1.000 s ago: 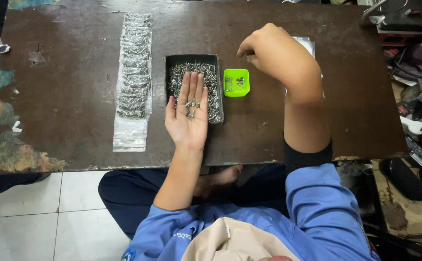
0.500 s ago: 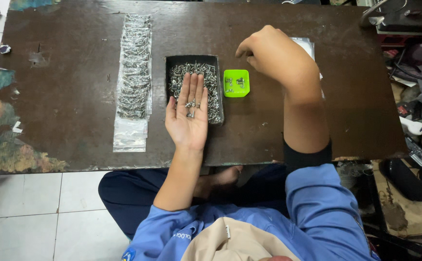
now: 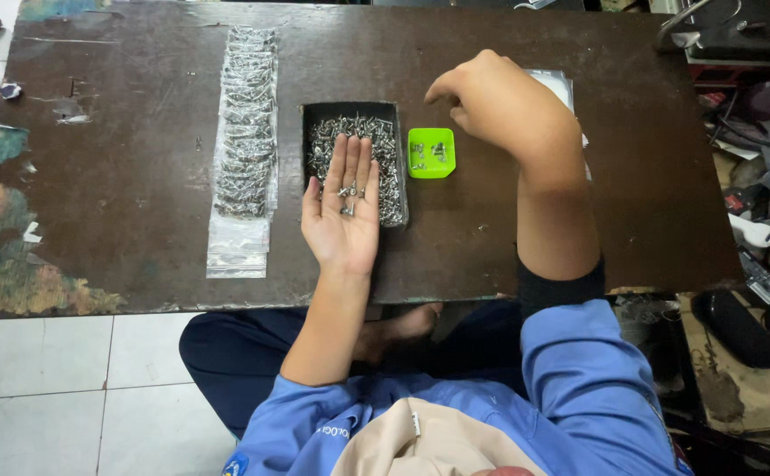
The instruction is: The person scoops small metal screws from a black tray into a green container, then pours them into a small plastic bag and seals it. The person repeats this process, placing the filled bags in a row on the table.
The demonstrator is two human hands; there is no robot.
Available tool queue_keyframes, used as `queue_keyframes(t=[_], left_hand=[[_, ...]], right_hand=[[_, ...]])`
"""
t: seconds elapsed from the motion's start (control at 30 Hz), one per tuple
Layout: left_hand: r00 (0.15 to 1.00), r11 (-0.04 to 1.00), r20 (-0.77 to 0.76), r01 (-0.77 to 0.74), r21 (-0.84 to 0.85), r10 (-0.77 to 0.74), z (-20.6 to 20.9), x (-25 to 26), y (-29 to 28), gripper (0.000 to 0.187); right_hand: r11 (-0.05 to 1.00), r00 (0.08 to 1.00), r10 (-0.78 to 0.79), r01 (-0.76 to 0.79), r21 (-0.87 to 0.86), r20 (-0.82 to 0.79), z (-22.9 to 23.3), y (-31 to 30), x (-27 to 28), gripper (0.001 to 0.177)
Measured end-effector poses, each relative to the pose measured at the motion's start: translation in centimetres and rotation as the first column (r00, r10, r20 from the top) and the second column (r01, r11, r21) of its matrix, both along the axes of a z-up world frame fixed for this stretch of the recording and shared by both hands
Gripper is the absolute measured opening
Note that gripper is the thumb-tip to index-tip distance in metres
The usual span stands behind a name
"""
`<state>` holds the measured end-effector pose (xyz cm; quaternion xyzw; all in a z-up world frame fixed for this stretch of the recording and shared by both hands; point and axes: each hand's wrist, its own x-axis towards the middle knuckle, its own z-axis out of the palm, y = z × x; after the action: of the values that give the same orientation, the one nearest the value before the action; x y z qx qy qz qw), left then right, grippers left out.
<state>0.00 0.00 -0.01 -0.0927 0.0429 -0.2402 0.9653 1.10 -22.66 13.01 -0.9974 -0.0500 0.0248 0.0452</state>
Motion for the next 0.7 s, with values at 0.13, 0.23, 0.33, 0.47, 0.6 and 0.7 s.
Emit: queue_keyframes(t=[0.13,0.23,0.33,0.47,0.6,0.7], left_hand=[[1.0,1.0,-0.017,0.004,-0.003,-0.004,0.2,0.0,0.0,0.054],[1.0,1.0,-0.012,-0.001,0.02,0.001,0.2,-0.1,0.0,0.055],[0.999,1.0,-0.032,0.003,0.007,-0.003,0.2,-0.1,0.0,0.055],[0.999,1.0,-0.043,0.003,0.026,-0.002,0.4,-0.2,0.0,0.054],[0.999,0.999,-0.041,0.0,0.053,0.002,0.5,-0.3,-0.1,0.054],[0.999,0.999,-0.046,-0.002,0.051,0.004,0.4,-0.4,-0.1,0.054]], right_hand=[[0.998,0.996,0.064,-0.065,0.019,0.068,-0.6,-0.4,0.3,0.042],[0.999,0.998,0.02,-0.023,0.048,0.056,-0.3,0.0,0.3,0.042],[0.999,1.0,-0.019,0.018,0.036,0.01,-0.6,-0.1,0.7,0.037],[0.999,0.999,0.026,-0.026,0.023,0.02,-1.3,-0.4,1.4,0.039],[1.0,1.0,0.003,-0.003,0.0,-0.001,-0.7,0.2,1.3,0.037],[1.0,0.999,-0.01,0.01,0.0,-0.031,-0.7,0.4,1.0,0.038]])
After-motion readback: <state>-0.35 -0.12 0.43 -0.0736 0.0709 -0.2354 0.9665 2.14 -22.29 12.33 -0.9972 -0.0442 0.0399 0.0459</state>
